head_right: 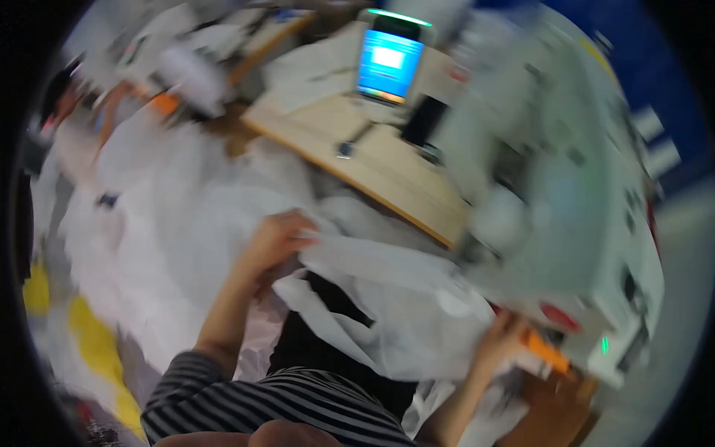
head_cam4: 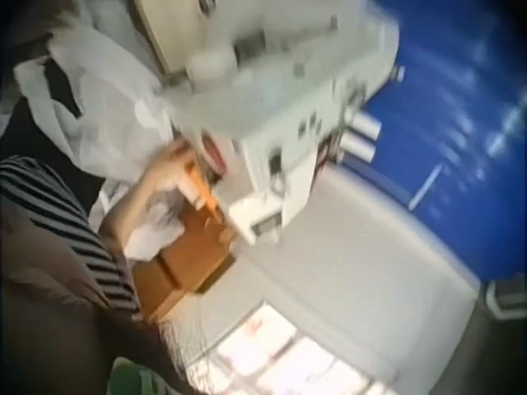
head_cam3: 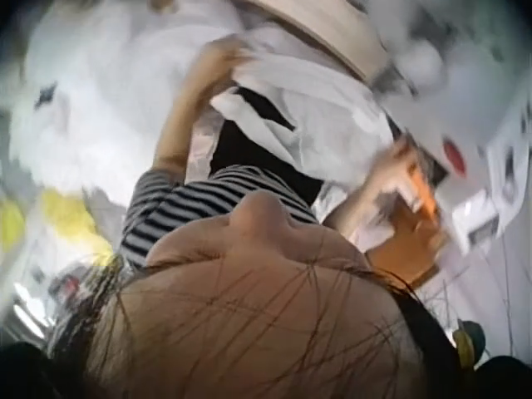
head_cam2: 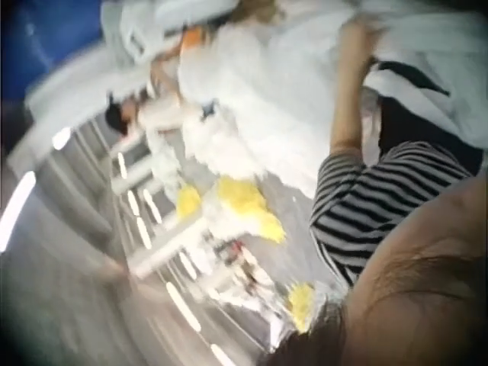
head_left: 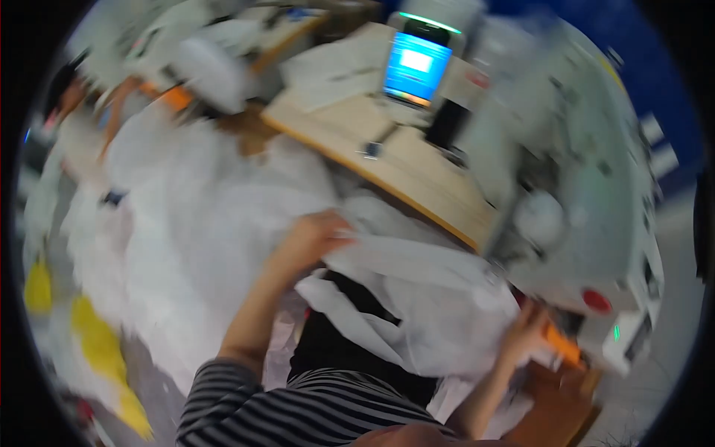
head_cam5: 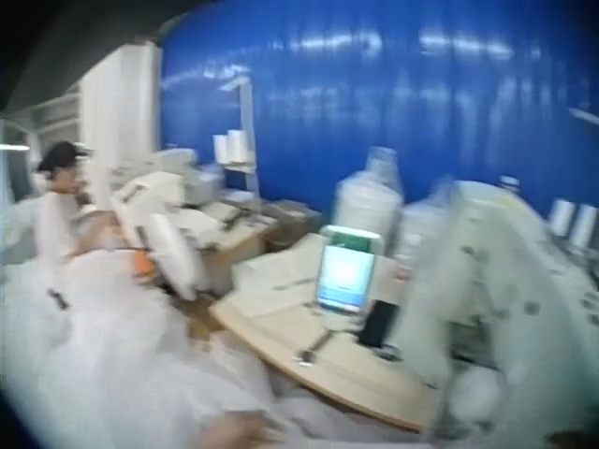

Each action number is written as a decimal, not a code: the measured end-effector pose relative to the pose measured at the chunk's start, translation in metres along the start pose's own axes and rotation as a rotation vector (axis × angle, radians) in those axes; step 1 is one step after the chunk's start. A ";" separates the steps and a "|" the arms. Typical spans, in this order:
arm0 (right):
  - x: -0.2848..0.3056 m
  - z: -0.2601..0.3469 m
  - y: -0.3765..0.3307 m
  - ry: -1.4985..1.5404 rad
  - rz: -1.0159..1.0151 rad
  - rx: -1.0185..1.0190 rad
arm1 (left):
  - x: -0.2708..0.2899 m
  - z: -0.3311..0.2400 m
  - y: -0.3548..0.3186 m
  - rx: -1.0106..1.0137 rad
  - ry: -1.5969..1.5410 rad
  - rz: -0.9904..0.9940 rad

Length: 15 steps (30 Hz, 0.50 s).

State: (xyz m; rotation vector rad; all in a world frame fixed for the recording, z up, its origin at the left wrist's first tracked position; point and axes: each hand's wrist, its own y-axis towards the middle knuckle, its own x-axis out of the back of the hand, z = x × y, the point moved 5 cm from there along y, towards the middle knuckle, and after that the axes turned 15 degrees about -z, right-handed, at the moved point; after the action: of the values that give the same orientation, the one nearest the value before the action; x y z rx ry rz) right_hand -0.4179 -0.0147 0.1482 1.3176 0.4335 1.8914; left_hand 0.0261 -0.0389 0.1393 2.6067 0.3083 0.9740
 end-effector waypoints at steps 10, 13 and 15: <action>-0.001 0.055 0.001 0.607 0.393 -0.283 | 0.005 -0.040 0.020 -0.121 0.006 -0.277; 0.027 0.057 0.026 0.395 0.147 0.021 | -0.003 -0.051 0.025 -0.102 -0.032 -0.257; 0.031 0.046 0.024 0.348 0.071 0.124 | -0.012 -0.061 0.028 -0.027 -0.054 -0.192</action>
State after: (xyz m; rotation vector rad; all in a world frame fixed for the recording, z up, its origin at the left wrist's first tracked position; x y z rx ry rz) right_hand -0.3908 -0.0135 0.2023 1.0920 0.6971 2.1922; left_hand -0.0207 -0.0541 0.1865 2.5187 0.5176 0.8351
